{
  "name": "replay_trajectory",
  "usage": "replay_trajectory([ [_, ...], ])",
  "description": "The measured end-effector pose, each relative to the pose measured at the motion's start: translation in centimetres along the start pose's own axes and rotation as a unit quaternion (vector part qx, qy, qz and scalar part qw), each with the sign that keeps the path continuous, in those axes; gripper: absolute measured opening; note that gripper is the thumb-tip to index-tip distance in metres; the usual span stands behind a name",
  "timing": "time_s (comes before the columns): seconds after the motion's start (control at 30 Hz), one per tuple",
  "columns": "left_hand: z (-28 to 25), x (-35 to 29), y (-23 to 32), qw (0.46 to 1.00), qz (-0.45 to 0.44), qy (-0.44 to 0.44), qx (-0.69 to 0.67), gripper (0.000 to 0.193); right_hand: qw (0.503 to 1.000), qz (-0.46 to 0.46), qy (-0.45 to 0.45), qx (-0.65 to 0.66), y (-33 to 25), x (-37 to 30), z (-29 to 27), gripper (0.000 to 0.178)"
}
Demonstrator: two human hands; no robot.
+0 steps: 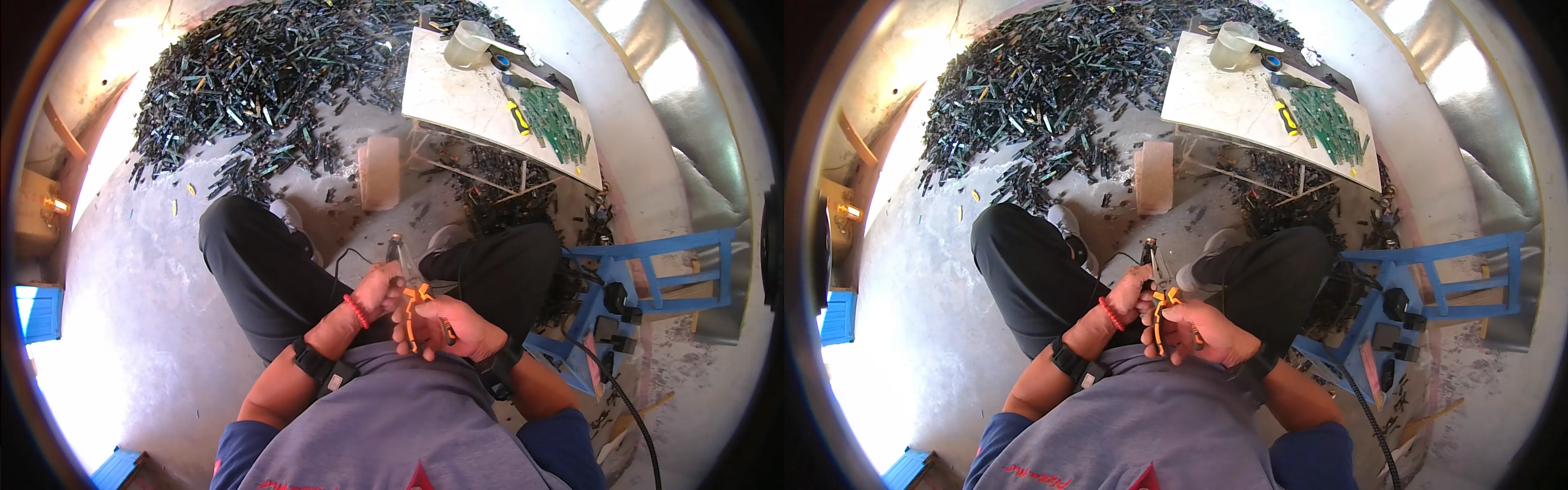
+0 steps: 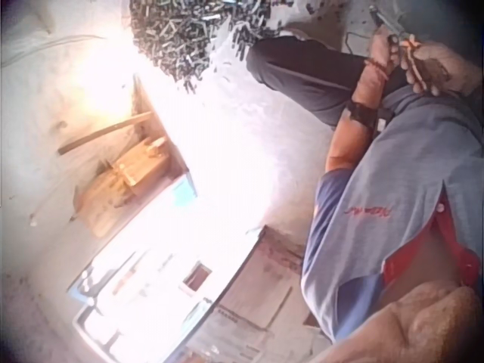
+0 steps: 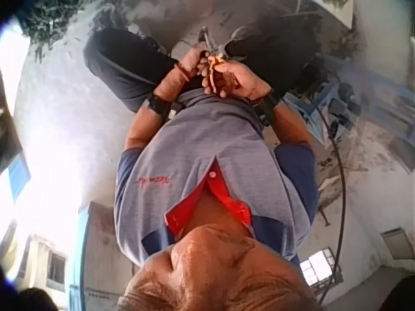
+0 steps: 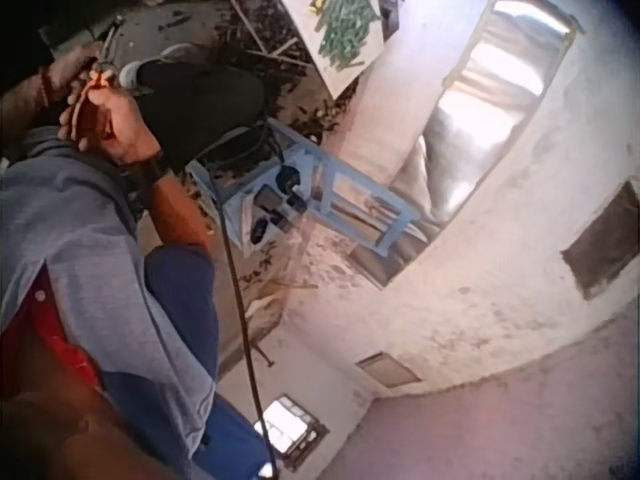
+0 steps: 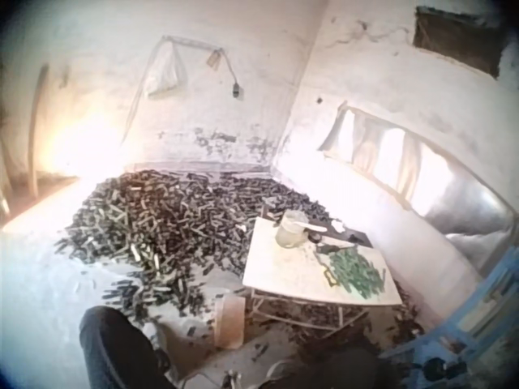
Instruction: The person sits on the floor and uses pliers to pull components off of green circuit boards. The person holds the board in one hand and uses the pliers in the other to extract parts, dropping the debris onto a large pile on the floor.
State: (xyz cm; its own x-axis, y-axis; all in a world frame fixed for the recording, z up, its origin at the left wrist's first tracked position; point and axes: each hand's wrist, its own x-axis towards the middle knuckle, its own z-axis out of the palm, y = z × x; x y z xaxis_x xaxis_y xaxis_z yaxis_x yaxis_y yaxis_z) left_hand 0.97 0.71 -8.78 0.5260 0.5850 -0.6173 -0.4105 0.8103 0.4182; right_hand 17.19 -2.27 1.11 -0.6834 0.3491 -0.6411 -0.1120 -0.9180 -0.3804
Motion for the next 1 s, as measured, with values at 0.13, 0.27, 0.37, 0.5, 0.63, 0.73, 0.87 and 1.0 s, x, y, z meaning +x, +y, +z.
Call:
replay_trajectory([
  [0.13, -0.9, 0.3, 0.0, 0.996, 0.039, -0.021, 0.071, 0.025, 0.996, -0.023, -0.046, 0.072, 0.9, 1.0, 0.2, 0.036],
  [0.27, -1.6, 1.0, -0.9, 0.991, 0.105, -0.014, 0.079, 0.032, 0.99, -0.048, -0.036, 0.124, 1.1, 1.9, 1.5, 0.038],
  [0.37, -0.6, 0.3, -0.1, 0.977, 0.162, -0.013, 0.14, 0.031, 0.985, -0.067, -0.018, 0.157, 1.5, 2.4, 1.7, 0.037],
  [0.5, -0.9, 0.2, 0.0, 0.986, 0.125, -0.026, 0.109, 0.031, 0.982, -0.079, -0.038, 0.168, 1.4, 2.3, 2.2, 0.038],
  [0.63, -1.1, 0.0, -0.3, 0.991, 0.103, -0.023, 0.086, 0.032, 0.975, -0.071, -0.055, 0.204, 1.1, 2.2, 2.6, 0.037],
  [0.73, -1.3, -0.3, -0.1, 0.998, 0.059, -0.035, 0.009, 0.026, 0.967, -0.065, -0.054, 0.241, 1.1, 2.6, 2.9, 0.036],
  [0.87, 0.2, -1.6, 0.3, 0.995, 0.087, -0.036, 0.036, 0.022, 0.951, -0.096, -0.063, 0.286, 1.5, 2.9, 2.8, 0.031],
  [1.0, -0.8, -0.3, 0.1, 0.995, 0.086, -0.035, 0.038, 0.023, 0.938, -0.096, -0.086, 0.321, 1.0, 2.9, 2.8, 0.028],
])
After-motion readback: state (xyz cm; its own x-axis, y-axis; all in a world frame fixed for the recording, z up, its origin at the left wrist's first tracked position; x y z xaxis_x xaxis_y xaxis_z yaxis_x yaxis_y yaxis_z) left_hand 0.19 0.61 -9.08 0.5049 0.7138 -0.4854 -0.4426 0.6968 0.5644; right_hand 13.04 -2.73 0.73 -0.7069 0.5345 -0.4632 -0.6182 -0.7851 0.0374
